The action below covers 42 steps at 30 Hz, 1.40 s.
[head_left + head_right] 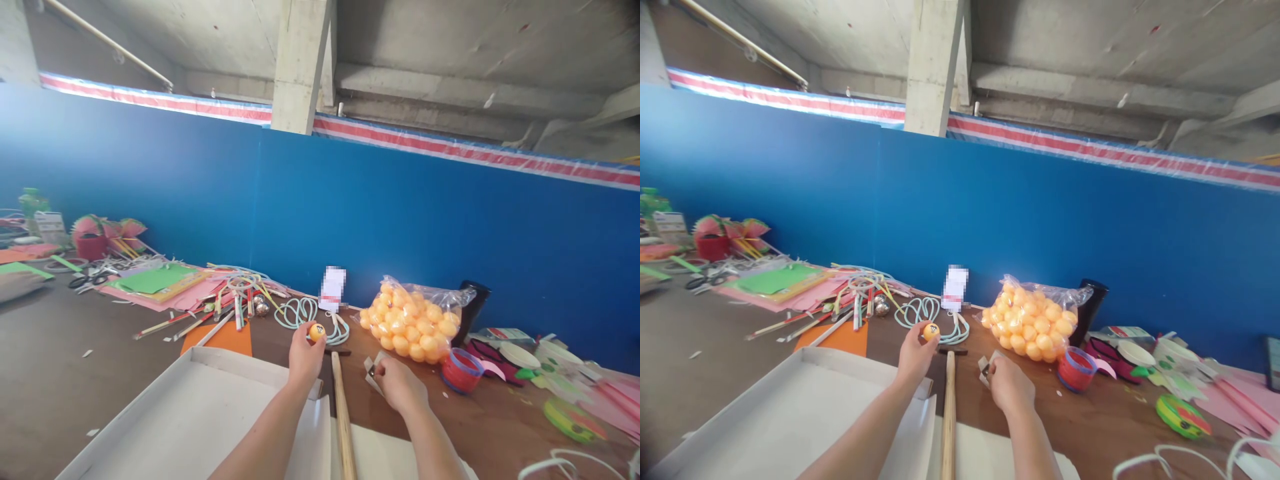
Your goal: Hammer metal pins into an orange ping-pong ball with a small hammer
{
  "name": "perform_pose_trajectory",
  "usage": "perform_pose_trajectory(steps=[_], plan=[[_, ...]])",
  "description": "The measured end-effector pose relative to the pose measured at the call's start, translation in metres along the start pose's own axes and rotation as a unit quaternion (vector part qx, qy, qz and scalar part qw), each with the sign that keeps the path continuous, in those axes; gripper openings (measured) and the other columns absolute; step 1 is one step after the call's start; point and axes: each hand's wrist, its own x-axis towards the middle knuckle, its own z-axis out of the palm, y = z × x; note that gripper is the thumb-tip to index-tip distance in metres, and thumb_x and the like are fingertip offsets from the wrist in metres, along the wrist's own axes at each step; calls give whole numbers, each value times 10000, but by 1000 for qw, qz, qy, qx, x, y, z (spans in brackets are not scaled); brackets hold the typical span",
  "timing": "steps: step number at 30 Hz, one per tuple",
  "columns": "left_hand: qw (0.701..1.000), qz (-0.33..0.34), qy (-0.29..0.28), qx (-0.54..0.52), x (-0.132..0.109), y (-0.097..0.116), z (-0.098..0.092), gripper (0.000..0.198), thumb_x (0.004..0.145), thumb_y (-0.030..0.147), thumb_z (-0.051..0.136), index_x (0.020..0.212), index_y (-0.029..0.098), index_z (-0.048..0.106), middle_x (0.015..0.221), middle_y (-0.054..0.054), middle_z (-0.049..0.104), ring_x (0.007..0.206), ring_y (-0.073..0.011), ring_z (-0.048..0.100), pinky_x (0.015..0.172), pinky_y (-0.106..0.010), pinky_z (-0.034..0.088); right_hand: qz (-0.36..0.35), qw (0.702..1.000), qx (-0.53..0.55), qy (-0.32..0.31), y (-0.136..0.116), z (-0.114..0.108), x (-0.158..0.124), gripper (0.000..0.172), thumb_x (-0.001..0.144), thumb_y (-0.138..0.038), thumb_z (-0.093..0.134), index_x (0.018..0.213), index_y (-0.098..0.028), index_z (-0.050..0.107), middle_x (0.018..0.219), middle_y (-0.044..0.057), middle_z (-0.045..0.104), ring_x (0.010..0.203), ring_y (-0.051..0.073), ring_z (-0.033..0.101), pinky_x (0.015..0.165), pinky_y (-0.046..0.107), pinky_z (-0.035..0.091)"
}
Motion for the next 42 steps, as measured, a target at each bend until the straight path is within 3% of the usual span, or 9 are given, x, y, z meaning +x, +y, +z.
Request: perform_pose_trajectory(steps=[8,13,16,19,21,25,30,34,42], plan=[[1000,-3,-10,9,1,0,0,347,700,261,610,1039,195,570,1007,-63,602,713,-126,578,708,-271,475,4,999,19,30,5,2,0,229,830,-315,360,777,-258,576,927,27,662,825,201,606,572,275,361],[1000,-7,-17,9,0,0,0,357,697,264,611,1043,189,562,1022,-68,596,714,-127,584,701,-270,478,-2,986,144,81,9,2,-3,209,814,-330,410,755,-222,578,890,47,680,830,206,617,652,267,418],[1000,-14,-22,13,-2,3,0,365,699,269,602,1052,192,554,1006,-66,596,688,-121,584,657,-256,480,-19,954,294,47,5,4,-9,258,824,-371,404,812,-185,583,819,65,688,783,203,634,604,251,462],[999,-24,-32,11,-4,7,-1,371,707,277,587,1066,200,539,986,-59,595,645,-110,575,598,-239,479,-27,892,452,-7,0,3,-16,302,828,-408,415,903,-161,572,923,88,677,799,185,640,568,235,491],[999,-28,-36,12,-5,8,-1,368,710,278,582,1067,203,537,983,-56,594,635,-105,569,574,-228,475,-31,877,480,-8,-2,3,-18,293,823,-409,438,905,-161,571,944,90,672,804,176,638,601,238,502],[999,-20,-30,19,-5,8,-2,367,707,283,593,1062,199,549,999,-60,591,682,-111,569,601,-226,474,-3,936,348,43,2,4,-16,211,795,-345,470,800,-189,612,791,63,682,750,197,634,592,258,475],[1000,-9,-17,20,-6,6,-2,358,698,281,616,1042,191,570,1011,-61,599,726,-120,569,679,-241,474,42,994,89,39,10,3,-10,172,747,-386,515,789,-325,671,867,15,693,860,246,618,626,310,414],[1000,-11,-21,21,-5,6,-1,359,700,282,612,1046,198,566,1008,-57,599,720,-120,569,665,-239,475,35,999,32,8,10,-1,-7,179,739,-424,513,773,-353,675,852,7,700,843,232,625,612,307,392],[999,-9,-34,18,-4,5,-1,357,696,278,599,1044,204,564,997,-50,601,691,-113,577,672,-252,479,31,999,16,-5,9,0,-2,157,731,-306,485,690,-287,635,799,2,690,746,208,616,574,282,369]])
